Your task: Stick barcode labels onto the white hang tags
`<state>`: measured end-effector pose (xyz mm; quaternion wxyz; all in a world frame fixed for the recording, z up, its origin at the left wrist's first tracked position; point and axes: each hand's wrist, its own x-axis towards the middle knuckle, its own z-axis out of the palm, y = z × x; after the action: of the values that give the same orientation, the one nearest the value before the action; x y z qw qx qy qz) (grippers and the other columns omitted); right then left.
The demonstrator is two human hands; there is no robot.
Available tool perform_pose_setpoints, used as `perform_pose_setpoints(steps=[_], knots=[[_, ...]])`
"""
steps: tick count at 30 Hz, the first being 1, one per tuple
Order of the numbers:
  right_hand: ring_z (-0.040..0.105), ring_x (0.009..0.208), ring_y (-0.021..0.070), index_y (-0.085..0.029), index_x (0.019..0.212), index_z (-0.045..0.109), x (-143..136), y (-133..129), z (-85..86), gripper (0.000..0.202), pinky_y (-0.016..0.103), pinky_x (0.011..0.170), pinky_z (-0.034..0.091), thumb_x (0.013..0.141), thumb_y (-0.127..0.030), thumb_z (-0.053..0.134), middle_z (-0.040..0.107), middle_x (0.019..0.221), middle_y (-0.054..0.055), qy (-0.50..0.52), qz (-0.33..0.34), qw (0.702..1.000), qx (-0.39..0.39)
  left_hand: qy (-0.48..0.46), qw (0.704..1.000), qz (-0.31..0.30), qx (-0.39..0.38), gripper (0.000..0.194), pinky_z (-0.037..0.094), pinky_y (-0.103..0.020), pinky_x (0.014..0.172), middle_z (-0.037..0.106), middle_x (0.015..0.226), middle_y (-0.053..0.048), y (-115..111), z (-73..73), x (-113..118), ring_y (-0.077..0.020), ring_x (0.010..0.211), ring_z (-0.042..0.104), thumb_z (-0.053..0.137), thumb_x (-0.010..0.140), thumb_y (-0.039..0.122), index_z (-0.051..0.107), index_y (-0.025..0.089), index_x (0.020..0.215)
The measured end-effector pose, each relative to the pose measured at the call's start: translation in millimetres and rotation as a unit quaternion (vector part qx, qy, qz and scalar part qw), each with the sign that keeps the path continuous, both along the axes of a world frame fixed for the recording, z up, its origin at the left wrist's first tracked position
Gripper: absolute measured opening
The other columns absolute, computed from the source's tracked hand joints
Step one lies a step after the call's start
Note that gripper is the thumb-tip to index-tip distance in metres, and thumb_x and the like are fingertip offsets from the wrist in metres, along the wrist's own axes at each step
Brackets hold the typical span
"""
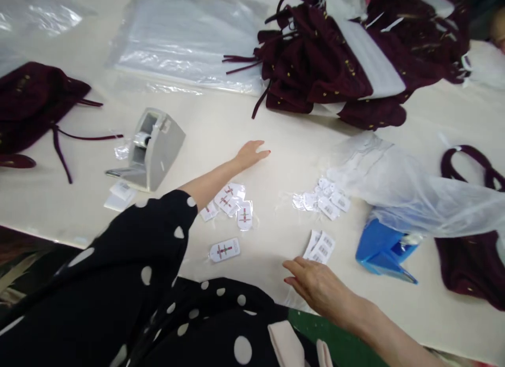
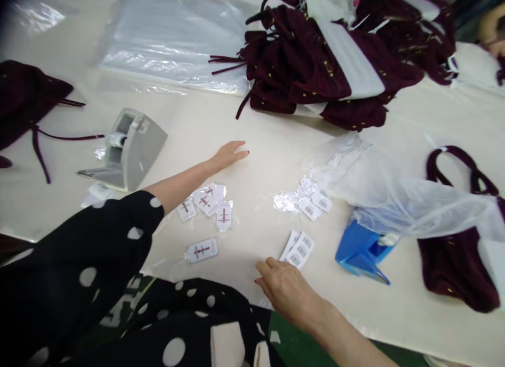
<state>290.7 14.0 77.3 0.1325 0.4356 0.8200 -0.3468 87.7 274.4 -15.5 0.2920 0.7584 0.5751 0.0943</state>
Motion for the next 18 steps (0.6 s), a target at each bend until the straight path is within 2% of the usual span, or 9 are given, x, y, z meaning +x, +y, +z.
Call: perform_pose_setpoints(steps=[2,5,9,11,14,18], knots=[[0.061,0.074,0.0199,-0.018,0.103,0.054,-11,-29,-13.7,0.023,0.03,0.063,0.045,0.09,-0.024,0.036,0.06,0.083,0.007,0.018,-0.038,0.999,0.019,-0.016,0.999,-0.013,0.038,0.054,0.024,-0.033,0.106,0.046,0.133,-0.006,-25,4.2,-28,-0.0202,0.125,0.036,0.042,0.08,0.048,0.046,0.018,0.124],[0.061,0.074,0.017,-0.022,0.104,0.053,-28,-65,-42.7,0.022,0.028,0.066,0.046,0.089,-0.027,0.037,0.06,0.086,0.005,0.084,-0.138,0.985,0.054,0.003,0.996,-0.039,0.074,0.052,0.027,-0.035,0.104,0.048,0.13,-0.008,-74,0.1,-69,-0.0215,0.123,0.039,0.045,0.079,0.046,0.048,0.017,0.122],[0.059,0.074,0.0162,-0.022,0.102,0.053,-56,-91,-87.3,0.021,0.029,0.069,0.047,0.087,-0.029,0.04,0.06,0.085,0.004,0.186,-0.297,0.925,0.146,0.028,0.99,-0.053,0.127,0.058,0.03,-0.043,0.101,0.048,0.128,-0.014,-140,-10.4,-101,-0.0285,0.122,0.039,0.052,0.075,0.041,0.043,0.014,0.126],[0.058,0.071,0.0163,-0.021,0.099,0.055,-70,-94,-105.9,0.02,0.029,0.068,0.047,0.085,-0.028,0.042,0.06,0.081,0.004,0.212,-0.347,0.892,0.197,0.034,0.985,-0.064,0.159,0.059,0.027,-0.046,0.102,0.044,0.131,-0.015,-166,-12.7,-104,-0.0309,0.125,0.034,0.054,0.074,0.039,0.042,0.015,0.127],[0.057,0.07,0.0158,-0.021,0.097,0.056,-84,-95,-125.2,0.019,0.029,0.068,0.047,0.083,-0.026,0.043,0.06,0.082,0.004,0.222,-0.384,0.853,0.275,0.032,0.972,-0.109,0.204,0.056,0.021,-0.046,0.105,0.038,0.136,-0.013,-196,-12.4,-93,-0.0304,0.129,0.027,0.055,0.075,0.034,0.042,0.017,0.126],[0.058,0.083,0.0165,-0.021,0.098,0.056,-94,-98,-138.3,0.022,0.028,0.077,0.046,0.086,-0.022,0.037,0.059,0.089,0.006,0.225,-0.381,0.82,0.363,0.042,0.956,-0.159,0.242,0.044,0.026,-0.042,0.1,0.049,0.124,-0.011,-218,-8.7,-64,-0.0269,0.12,0.036,0.058,0.075,0.039,0.052,0.019,0.113]])
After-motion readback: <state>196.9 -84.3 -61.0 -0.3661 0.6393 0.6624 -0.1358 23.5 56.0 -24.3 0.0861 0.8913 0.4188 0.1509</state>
